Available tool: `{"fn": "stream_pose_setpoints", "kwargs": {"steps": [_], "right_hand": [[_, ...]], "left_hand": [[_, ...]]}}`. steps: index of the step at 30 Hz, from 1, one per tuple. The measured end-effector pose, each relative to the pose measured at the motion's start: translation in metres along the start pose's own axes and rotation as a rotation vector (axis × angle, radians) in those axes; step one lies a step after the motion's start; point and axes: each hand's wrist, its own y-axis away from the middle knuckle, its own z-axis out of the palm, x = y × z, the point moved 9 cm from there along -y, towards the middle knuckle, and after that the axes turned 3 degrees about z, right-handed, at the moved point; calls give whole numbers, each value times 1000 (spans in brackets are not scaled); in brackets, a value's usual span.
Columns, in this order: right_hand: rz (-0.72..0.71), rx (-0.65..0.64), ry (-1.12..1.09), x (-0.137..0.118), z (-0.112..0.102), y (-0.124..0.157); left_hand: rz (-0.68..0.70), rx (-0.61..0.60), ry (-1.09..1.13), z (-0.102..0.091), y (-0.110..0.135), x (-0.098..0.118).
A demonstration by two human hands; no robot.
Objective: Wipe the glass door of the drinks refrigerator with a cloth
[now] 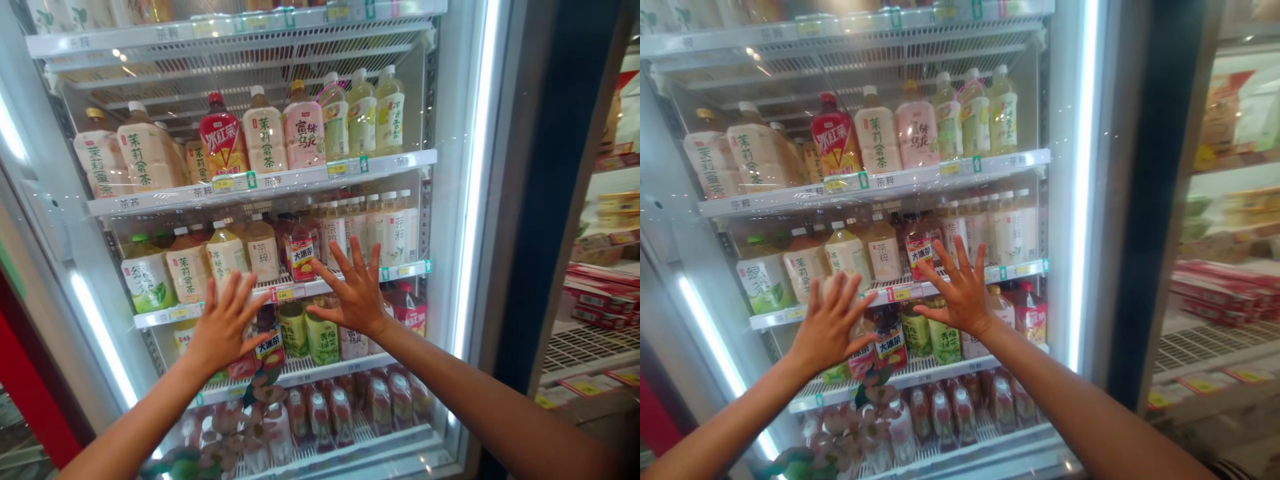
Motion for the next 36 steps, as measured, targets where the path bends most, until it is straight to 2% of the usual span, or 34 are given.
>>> {"fn": "stream_pose_setpoints", "kwargs": {"steps": [2,4,5,7,9,11,12,13,16,18,19,20,23,25,26,28,30,31,32,33,34,36], "right_hand": [[0,6,-7,0,0,0],[3,13,-13,0,0,0],[4,14,-16,0,0,0],[7,13,-18,1,0,0],[5,6,-17,1,1,0],[3,-1,-16,1,1,1],[3,-3,-17,1,1,1],[4,-2,-19,1,1,1],[4,5,-24,1,1,1],[3,12,-24,1,1,1],[4,14,-23,1,1,1],[5,15,-21,1,1,1],[2,17,-18,0,0,1],[-1,21,-23,0,0,0],[-3,23,-26,0,-1,0],[-2,27,-30,0,-1,0],[-1,30,-28,0,-1,0],[-1,32,-27,0,-1,1],[0,31,-25,0,-1,1],[2,29,-24,0,0,1],[2,26,-22,0,0,1],[0,19,-17,0,1,1]], "left_hand": [[-161,50,-4,-16,-33,-45],[-243,59,2,-22,-48,-63],[-245,56,5,-20,-45,-58],[-182,45,5,-11,-20,-28],[-48,8,5,3,14,10],[49,-37,-9,11,32,25],[56,-44,-15,9,30,19],[26,-39,-20,4,20,4],[-191,21,-25,-20,-28,-64],[-282,36,-25,-27,-45,-85],[-288,35,-24,-26,-43,-82],[-266,30,-23,-23,-34,-69],[-82,-7,-23,-3,16,-8],[48,-55,-35,7,37,17],[82,-64,-39,6,36,17],[59,-39,-36,-4,9,-10],[-117,37,-29,-22,-31,-57],[-195,69,-23,-29,-48,-75],[-241,88,-15,-32,-58,-84],[-256,97,-10,-32,-62,-82],[-237,91,-8,-28,-58,-72],[-113,52,-16,-15,-34,-31]]}}
